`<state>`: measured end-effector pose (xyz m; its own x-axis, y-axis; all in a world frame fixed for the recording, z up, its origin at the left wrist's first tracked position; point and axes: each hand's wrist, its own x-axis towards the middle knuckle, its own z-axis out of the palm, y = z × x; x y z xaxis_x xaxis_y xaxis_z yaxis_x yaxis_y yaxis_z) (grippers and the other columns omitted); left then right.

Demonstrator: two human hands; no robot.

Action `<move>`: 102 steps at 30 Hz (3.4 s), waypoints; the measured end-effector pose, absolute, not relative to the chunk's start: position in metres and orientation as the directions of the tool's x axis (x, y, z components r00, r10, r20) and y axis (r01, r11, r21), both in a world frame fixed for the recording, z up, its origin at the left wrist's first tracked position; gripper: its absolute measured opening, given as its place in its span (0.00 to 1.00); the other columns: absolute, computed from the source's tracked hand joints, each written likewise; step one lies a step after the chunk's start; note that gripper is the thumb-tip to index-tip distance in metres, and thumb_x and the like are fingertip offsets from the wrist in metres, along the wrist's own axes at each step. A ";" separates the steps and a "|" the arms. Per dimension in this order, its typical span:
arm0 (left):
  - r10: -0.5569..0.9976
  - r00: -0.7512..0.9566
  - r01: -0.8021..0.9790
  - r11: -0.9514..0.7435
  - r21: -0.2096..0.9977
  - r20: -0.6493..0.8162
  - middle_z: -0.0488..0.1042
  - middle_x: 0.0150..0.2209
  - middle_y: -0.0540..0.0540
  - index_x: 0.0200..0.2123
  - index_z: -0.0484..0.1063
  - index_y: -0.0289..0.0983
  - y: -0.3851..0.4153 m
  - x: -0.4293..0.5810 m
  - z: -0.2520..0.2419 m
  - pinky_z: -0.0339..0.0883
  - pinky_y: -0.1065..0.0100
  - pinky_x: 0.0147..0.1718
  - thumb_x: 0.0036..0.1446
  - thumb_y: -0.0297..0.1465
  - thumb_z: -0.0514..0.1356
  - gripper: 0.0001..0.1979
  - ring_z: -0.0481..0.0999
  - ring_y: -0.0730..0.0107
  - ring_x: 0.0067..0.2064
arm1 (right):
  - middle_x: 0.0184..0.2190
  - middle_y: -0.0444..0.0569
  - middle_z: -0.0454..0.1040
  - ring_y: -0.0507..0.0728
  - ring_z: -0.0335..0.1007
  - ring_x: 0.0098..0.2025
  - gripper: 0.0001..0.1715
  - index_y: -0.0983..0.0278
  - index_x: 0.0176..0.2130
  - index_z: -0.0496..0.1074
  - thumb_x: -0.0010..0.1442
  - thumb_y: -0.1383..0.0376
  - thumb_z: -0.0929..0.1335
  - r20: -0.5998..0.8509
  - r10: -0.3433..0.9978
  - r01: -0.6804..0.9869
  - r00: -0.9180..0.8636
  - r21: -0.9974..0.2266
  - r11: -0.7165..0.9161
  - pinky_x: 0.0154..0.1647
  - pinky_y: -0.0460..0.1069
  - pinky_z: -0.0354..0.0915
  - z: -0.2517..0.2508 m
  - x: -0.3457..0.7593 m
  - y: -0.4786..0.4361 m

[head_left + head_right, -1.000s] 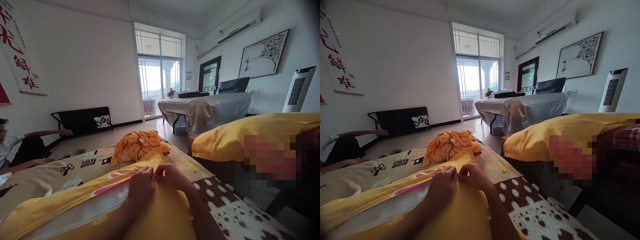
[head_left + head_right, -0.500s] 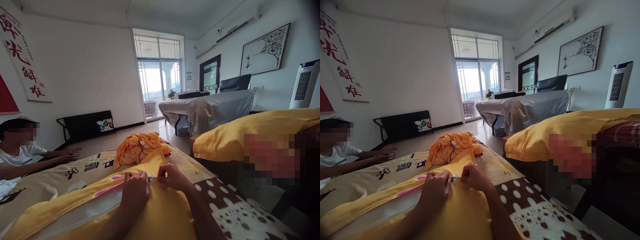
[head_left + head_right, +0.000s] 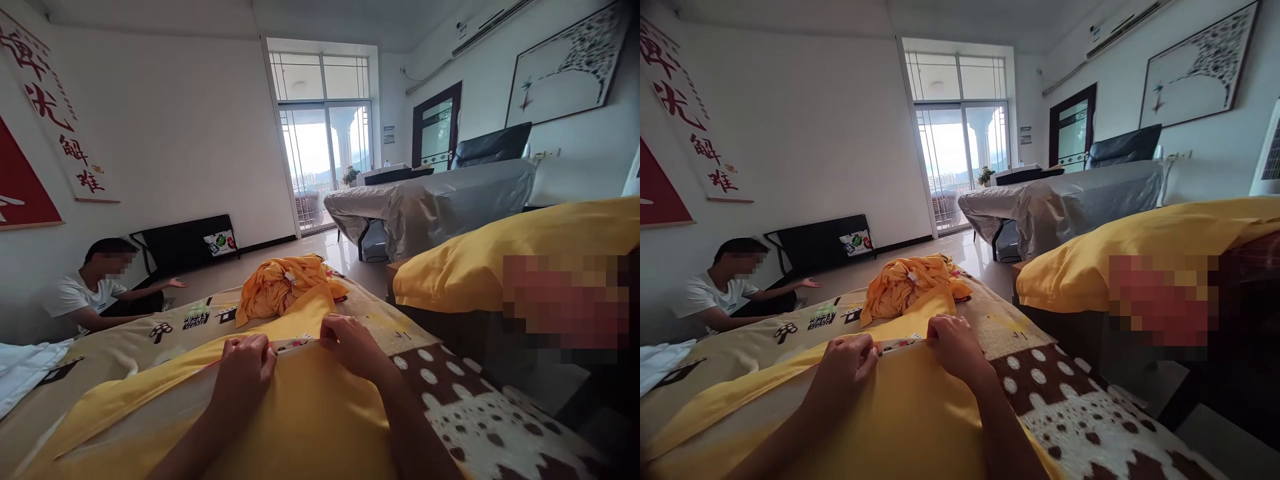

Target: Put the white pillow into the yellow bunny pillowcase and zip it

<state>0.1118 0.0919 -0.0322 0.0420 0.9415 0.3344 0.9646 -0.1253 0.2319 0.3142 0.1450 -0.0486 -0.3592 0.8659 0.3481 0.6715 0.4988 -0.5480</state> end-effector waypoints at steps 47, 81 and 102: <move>0.930 -0.109 0.946 -0.012 0.324 0.352 0.73 0.28 0.47 0.24 0.68 0.38 0.054 -0.014 -0.025 0.58 0.63 0.39 0.53 0.41 0.49 0.15 0.70 0.63 0.34 | 0.33 0.46 0.77 0.54 0.67 0.37 0.14 0.63 0.31 0.71 0.65 0.70 0.61 0.608 0.652 0.579 -0.453 -0.356 0.734 0.43 0.50 0.52 -0.087 0.213 0.117; 0.922 -0.320 0.822 0.156 0.547 0.219 0.74 0.27 0.50 0.23 0.71 0.38 -0.007 -0.134 -0.038 0.57 0.64 0.38 0.49 0.43 0.50 0.17 0.70 0.67 0.32 | 0.41 0.50 0.77 0.59 0.70 0.42 0.14 0.59 0.41 0.74 0.64 0.67 0.61 0.606 0.452 0.565 -0.654 -0.005 0.825 0.45 0.55 0.61 -0.050 0.155 0.085; 0.910 -0.380 0.836 0.260 0.484 0.168 0.73 0.24 0.51 0.21 0.70 0.39 -0.020 -0.169 -0.042 0.50 0.61 0.43 0.49 0.39 0.50 0.14 0.68 0.66 0.34 | 0.36 0.53 0.73 0.59 0.67 0.42 0.11 0.67 0.36 0.73 0.57 0.73 0.62 0.250 0.358 0.403 -0.900 0.160 0.901 0.41 0.52 0.59 -0.042 -0.015 0.052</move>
<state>-0.1690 -0.0198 -0.0418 -0.3800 0.9095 0.1684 0.8359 0.2596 0.4837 -0.0148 0.0524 -0.0419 -0.8995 0.3585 0.2497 0.4034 0.9010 0.1597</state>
